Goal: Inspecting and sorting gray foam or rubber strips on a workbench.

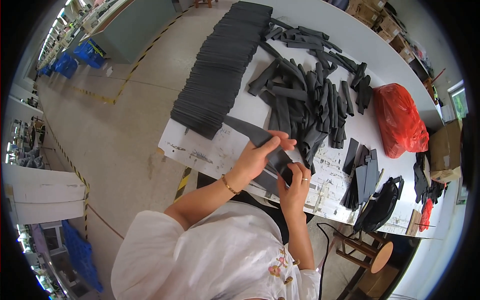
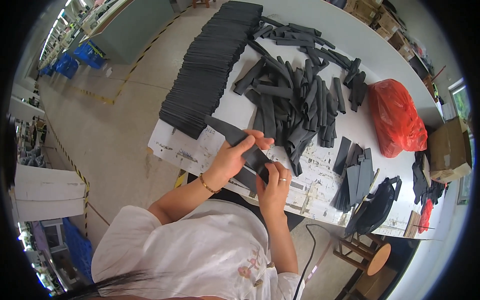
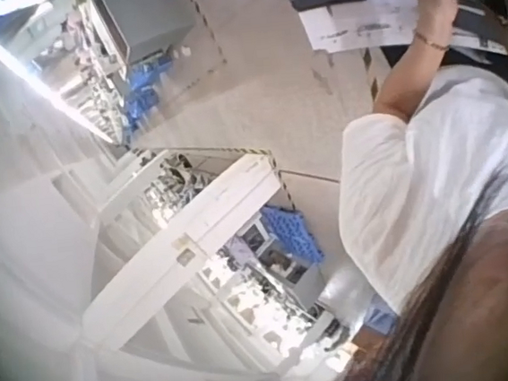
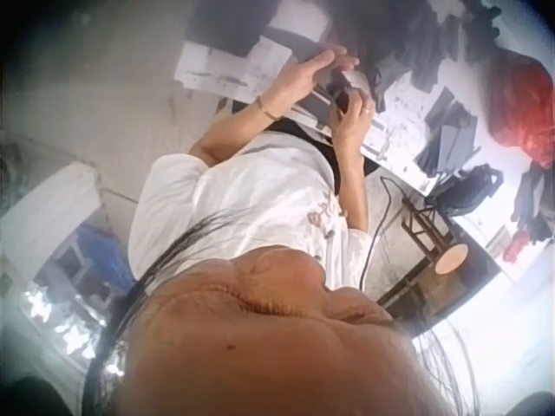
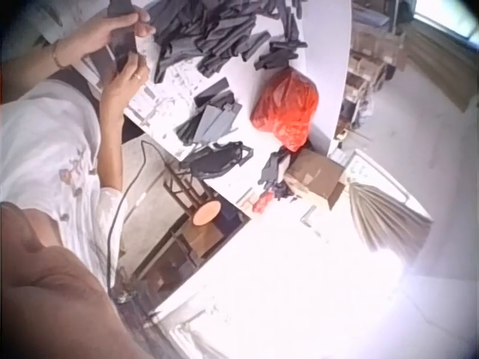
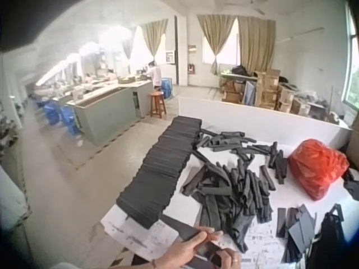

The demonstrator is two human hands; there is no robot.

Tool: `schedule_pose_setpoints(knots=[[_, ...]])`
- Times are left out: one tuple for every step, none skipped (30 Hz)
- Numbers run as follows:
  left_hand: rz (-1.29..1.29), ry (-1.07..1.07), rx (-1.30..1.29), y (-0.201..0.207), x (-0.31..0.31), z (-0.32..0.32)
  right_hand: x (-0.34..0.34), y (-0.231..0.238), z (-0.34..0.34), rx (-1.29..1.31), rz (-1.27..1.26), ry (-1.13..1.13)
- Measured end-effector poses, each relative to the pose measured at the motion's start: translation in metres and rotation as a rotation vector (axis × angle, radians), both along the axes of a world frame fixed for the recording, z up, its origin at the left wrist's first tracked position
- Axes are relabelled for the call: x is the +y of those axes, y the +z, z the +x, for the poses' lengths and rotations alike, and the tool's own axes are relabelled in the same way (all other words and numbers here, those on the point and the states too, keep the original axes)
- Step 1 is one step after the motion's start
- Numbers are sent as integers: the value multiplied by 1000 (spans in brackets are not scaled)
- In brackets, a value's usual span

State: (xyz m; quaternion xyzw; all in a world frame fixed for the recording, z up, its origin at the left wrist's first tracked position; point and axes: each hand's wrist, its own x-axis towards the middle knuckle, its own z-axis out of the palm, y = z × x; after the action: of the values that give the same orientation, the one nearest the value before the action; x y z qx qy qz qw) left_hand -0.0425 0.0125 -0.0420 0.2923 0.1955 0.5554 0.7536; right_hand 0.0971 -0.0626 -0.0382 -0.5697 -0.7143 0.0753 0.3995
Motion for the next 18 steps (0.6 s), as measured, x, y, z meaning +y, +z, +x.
schedule_pose_setpoints(knots=[[-3, 2, -1, 0, -3, 4, 0, -3, 1, -1, -3, 2], [-38, -24, 12, 0, -7, 8, 2, -5, 2, -14, 25, 40], [-69, -53, 25, 0, -8, 12, 7, -3, 1, -27, 56, 74], [-72, -67, -11, -3, -10, 14, 14, 1, -3, -12, 80, 88], [-72, -68, -11, -2, -11, 13, 12, 5, -5, -12, 79, 87], [-121, -56, -6, 0, -9, 10, 14, 8, -7, -15, 56, 63], [-169, -43, -1, 1, -7, 7, 15, 10, -8, -18, 32, 40], [-166, -37, 1, 0, -5, 5, 9, 5, -1, -44, 8, 26], [-155, -25, -14, -2, -6, 3, 2, 4, 3, -9, 0, 11], [-144, -12, -28, -3, -6, 0, 1, 2, 5, -4, -1, 36], [-145, -4, -27, -3, -8, 2, 2, 1, 5, 1, -1, 60], [-167, -28, -57, 1, -11, 11, 5, 2, 3, 0, -3, 56], [-189, -51, -88, 3, -13, 17, 13, 3, 0, -5, 37, 89], [-220, -64, -120, -1, -15, 19, 16, 4, -2, -11, 77, 121], [-218, -56, -118, -1, -14, 17, 17, 7, -5, -8, 79, 128], [-209, -51, -96, -2, -13, 15, 16, 13, -7, 8, 60, 83], [-200, -47, -73, -2, -12, 12, 15, 16, -8, 24, 41, 38], [-200, -43, -73, -3, -11, 12, 11, 12, -3, 38, -68, 41]])
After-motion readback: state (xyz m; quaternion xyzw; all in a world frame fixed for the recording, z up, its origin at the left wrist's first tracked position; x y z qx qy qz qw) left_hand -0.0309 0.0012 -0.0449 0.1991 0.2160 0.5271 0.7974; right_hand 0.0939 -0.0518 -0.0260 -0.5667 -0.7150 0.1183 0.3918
